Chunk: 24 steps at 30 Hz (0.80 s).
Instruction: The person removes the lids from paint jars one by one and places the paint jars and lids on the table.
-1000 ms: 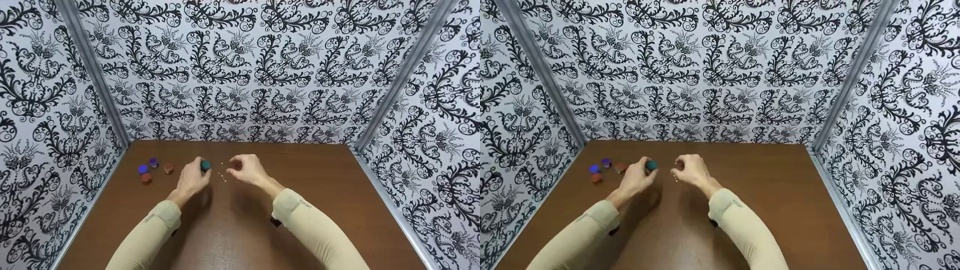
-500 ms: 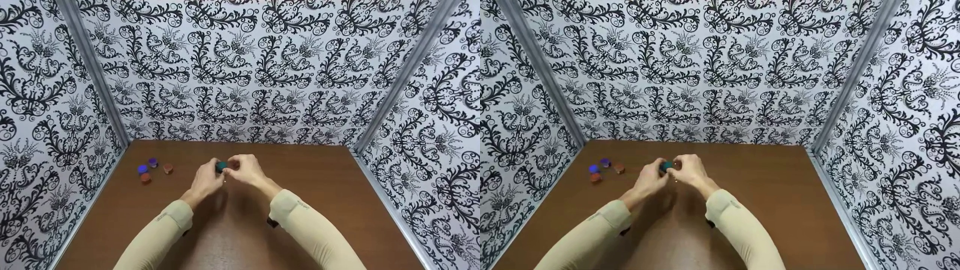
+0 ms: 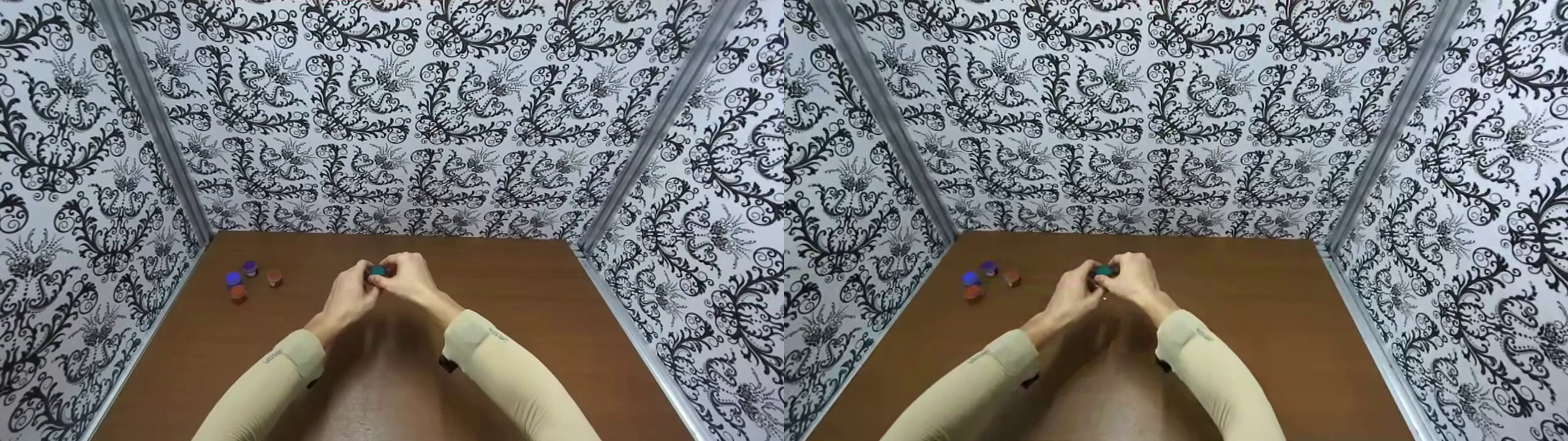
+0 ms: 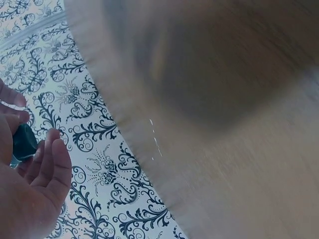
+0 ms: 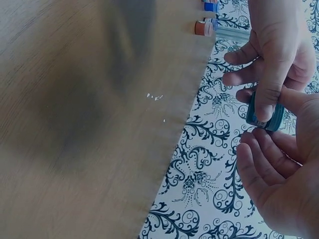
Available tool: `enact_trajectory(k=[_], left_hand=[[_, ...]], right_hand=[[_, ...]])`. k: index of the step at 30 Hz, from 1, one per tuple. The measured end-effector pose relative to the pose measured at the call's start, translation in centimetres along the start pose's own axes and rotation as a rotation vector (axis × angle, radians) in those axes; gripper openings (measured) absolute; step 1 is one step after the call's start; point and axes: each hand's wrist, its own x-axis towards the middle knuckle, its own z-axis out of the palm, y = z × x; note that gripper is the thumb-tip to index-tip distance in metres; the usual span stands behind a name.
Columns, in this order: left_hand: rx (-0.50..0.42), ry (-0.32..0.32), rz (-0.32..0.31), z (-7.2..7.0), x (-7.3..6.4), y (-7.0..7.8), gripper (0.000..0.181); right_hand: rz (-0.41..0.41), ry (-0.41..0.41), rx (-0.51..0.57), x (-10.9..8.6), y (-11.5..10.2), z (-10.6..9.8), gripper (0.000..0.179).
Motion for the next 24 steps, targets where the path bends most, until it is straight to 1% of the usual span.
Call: enact_trajectory(k=[2, 4, 10, 12, 15, 17, 20, 24], left_hand=[[-0.001, 0.014, 0.004, 0.2, 0.0, 0.1, 0.024], [-0.009, 0.017, -0.017, 0.3, 0.0, 0.3, 0.025], [-0.046, 0.007, -0.142, 0.4, 0.3, 1.1, 0.026], [-0.055, 0.012, -0.165, 0.6, 0.4, 1.3, 0.027], [-0.064, 0.024, -0.177, 0.8, 0.5, 1.3, 0.028], [-0.072, 0.024, -0.177, 0.9, 0.5, 1.4, 0.027], [-0.082, 0.011, -0.169, 1.0, 0.5, 1.4, 0.025], [-0.088, -0.016, -0.147, 1.0, 0.5, 1.4, 0.021]], right_hand=[[0.001, -0.001, 0.001, -0.1, 0.0, -0.1, 0.03], [0.002, 0.005, 0.0, -0.2, 0.0, -0.3, 0.03], [0.028, 0.026, -0.019, -0.5, 0.3, -0.6, 0.032], [0.034, 0.032, -0.012, -0.6, 0.3, -0.7, 0.032], [0.032, 0.038, -0.002, -0.7, 0.5, -0.8, 0.034], [0.015, 0.038, -0.004, -0.8, 0.6, -1.0, 0.034], [-0.025, 0.024, -0.02, -0.9, 0.9, -1.1, 0.033], [-0.098, 0.0, -0.049, -1.0, 1.2, -1.5, 0.027]])
